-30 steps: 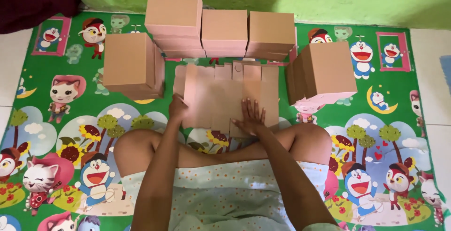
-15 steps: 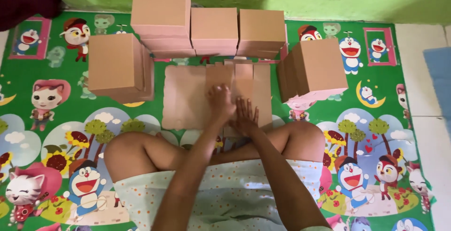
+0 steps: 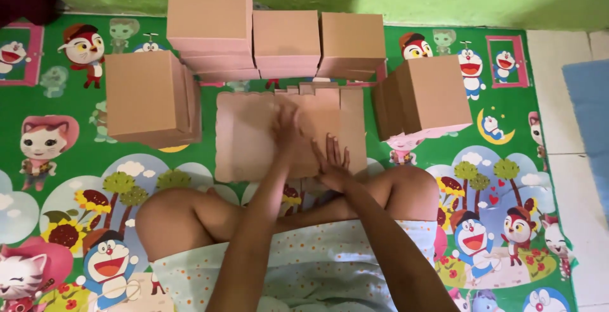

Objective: The person folds flat cardboard templates into rigid boxes by hand, then stacks the completed boxes into a pile.

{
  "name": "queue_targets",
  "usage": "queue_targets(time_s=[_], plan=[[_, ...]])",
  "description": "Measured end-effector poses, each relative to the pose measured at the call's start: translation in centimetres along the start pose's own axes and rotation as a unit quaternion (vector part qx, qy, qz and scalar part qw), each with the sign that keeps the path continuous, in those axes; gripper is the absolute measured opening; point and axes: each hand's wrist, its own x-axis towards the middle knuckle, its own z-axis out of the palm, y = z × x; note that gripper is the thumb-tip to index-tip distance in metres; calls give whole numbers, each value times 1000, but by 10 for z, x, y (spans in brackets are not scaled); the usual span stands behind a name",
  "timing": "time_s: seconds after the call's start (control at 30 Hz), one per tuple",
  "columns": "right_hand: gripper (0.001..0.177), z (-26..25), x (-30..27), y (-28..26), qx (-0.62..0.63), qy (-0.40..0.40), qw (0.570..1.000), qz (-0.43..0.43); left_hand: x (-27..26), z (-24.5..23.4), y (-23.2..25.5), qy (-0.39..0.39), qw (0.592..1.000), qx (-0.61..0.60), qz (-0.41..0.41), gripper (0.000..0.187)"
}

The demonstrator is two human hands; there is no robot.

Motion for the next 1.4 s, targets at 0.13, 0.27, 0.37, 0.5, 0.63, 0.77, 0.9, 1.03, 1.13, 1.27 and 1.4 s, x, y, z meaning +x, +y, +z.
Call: queue_targets(time_s=[0.13,0.27,0.37,0.5,0.63,0.77,0.9,1.03,1.13,1.27,1.4], plan=[[103,-6,-1,0,20,-17,1000,-9,13,8,-52,158,964,163,141,58],[97,1,12,7,42,-25,999,-1,6,-5,-48,132,960,194,151,62],[97,2,13,12,37,-25,999,0,-20,-8,-40,128,965,167,156,62],[98,1,16,11,24,-38,999,1,-63,28,-69,148,951,196,188,53],[99,5,19,15,20,-41,999,1,-125,59,-100,157,944,209,201,53],[98,9,19,16,16,-35,999,1,-154,74,-115,220,916,281,185,46],[103,2,5,10,106,2,994,-17,-150,80,-109,215,918,292,160,49],[93,6,10,15,186,63,980,-43,-135,101,-103,210,915,317,133,50],[85,12,11,21,284,132,947,-71,-123,114,-105,220,915,316,122,53],[63,4,-1,20,340,184,920,-69,-108,119,-113,130,910,387,75,60],[48,30,21,53,179,341,913,-134,-97,116,-132,262,903,319,122,33]])
